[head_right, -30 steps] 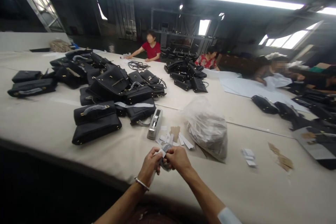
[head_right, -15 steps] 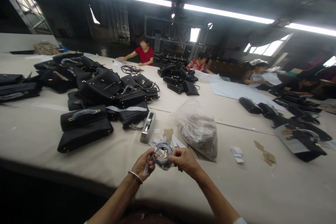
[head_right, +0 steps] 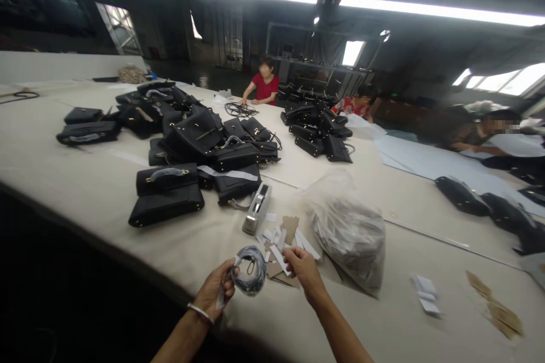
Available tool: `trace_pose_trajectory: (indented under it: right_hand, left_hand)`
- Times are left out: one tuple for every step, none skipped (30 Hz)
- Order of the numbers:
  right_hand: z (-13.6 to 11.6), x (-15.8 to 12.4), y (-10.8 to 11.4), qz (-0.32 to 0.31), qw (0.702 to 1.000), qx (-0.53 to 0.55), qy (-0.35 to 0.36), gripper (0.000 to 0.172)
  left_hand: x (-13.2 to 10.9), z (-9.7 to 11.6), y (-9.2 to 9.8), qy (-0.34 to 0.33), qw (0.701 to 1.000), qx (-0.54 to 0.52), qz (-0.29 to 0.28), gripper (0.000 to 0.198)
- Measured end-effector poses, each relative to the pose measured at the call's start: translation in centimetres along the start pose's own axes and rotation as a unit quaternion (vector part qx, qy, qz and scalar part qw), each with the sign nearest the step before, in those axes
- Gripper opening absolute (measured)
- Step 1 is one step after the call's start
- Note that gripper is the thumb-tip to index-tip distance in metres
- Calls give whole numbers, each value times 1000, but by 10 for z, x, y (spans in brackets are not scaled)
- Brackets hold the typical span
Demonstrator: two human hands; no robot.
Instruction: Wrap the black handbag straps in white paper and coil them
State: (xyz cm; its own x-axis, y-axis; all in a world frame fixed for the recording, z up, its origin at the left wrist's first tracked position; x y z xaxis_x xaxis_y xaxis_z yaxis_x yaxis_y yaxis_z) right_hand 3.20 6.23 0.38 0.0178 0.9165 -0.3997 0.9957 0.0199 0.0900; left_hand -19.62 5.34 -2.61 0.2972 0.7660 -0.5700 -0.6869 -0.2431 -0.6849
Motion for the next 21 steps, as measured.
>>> trace_pose_trajectory:
  right_hand:
    - [1,12,-10,1,1000,8,2,38]
    - [1,24,-20,3,1000,16,4,38]
    - [0,37,-31,7,1000,24,7,38]
    - [0,51,-42,12,999,31,10,39]
    - [0,64,-53,19,999,38,11,40]
    - [-1,78,-63,28,999,43,11,41]
    - [-1,90,-72,39,998,47,9,40]
    - [-1,102,-81,48,998,49,6,37]
    - [-1,112,-88,58,997,49,0,34]
    - [-1,121,-94,67,997,49,-6,31]
    - [-1,129,-99,77,996,49,-12,29]
    - [-1,135,-103,86,995,49,-17,27]
    - [0,140,-106,94,994,49,-20,26]
    - [0,143,-108,101,993,48,-22,25]
    - [0,145,-110,106,993,47,-21,25]
    - [0,145,-111,111,993,45,-19,26]
    - [1,144,-112,115,992,43,-15,26]
    - [2,142,-113,118,992,40,-11,27]
    - [4,140,-113,121,992,37,-6,28]
    - [7,136,-114,121,992,34,-1,29]
    - [11,132,-116,119,992,30,3,30]
  left_hand:
    - [-5,3,10,-20,1000,4,15,17]
    - [-11,7,21,-41,999,10,30,20]
    - [-17,10,31,-63,997,17,45,25]
    - [-24,14,41,-85,994,25,61,31]
    - [-31,17,51,-106,991,32,77,38]
    - [-38,21,60,-123,987,37,91,43]
    - [-44,23,69,-136,984,39,105,48]
    - [-51,26,76,-144,982,39,116,51]
    - [-57,27,83,-150,980,37,127,54]
    - [-63,28,89,-153,978,35,136,55]
    - [-67,29,94,-155,977,32,144,56]
    - [-72,29,98,-157,976,29,150,56]
    - [-76,29,101,-159,975,26,156,55]
    - [-79,28,103,-163,973,24,160,54]
    - [-81,27,105,-166,972,23,164,54]
    - [-83,26,106,-168,971,22,166,53]
    - [-83,25,106,-171,971,22,169,53]
    - [-84,24,107,-172,970,22,170,54]
    - [-83,24,107,-173,970,21,171,55]
    - [-82,23,107,-174,970,19,171,56]
    - [-81,23,107,-176,969,18,170,56]
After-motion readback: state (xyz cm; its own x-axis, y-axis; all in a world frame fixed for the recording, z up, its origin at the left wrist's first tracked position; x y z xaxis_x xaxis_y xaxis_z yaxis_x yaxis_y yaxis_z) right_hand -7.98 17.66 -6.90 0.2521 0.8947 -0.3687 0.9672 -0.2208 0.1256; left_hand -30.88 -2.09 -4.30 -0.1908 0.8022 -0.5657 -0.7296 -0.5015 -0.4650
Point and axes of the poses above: each hand's wrist, its own x-axis towards the middle knuckle, its own y-axis out of the back of the hand, z = x × y, the point moved 2 cm from there along x, towards the middle knuckle, and after that the axes turned 11 degrees about -z, right-handed, at the moved point
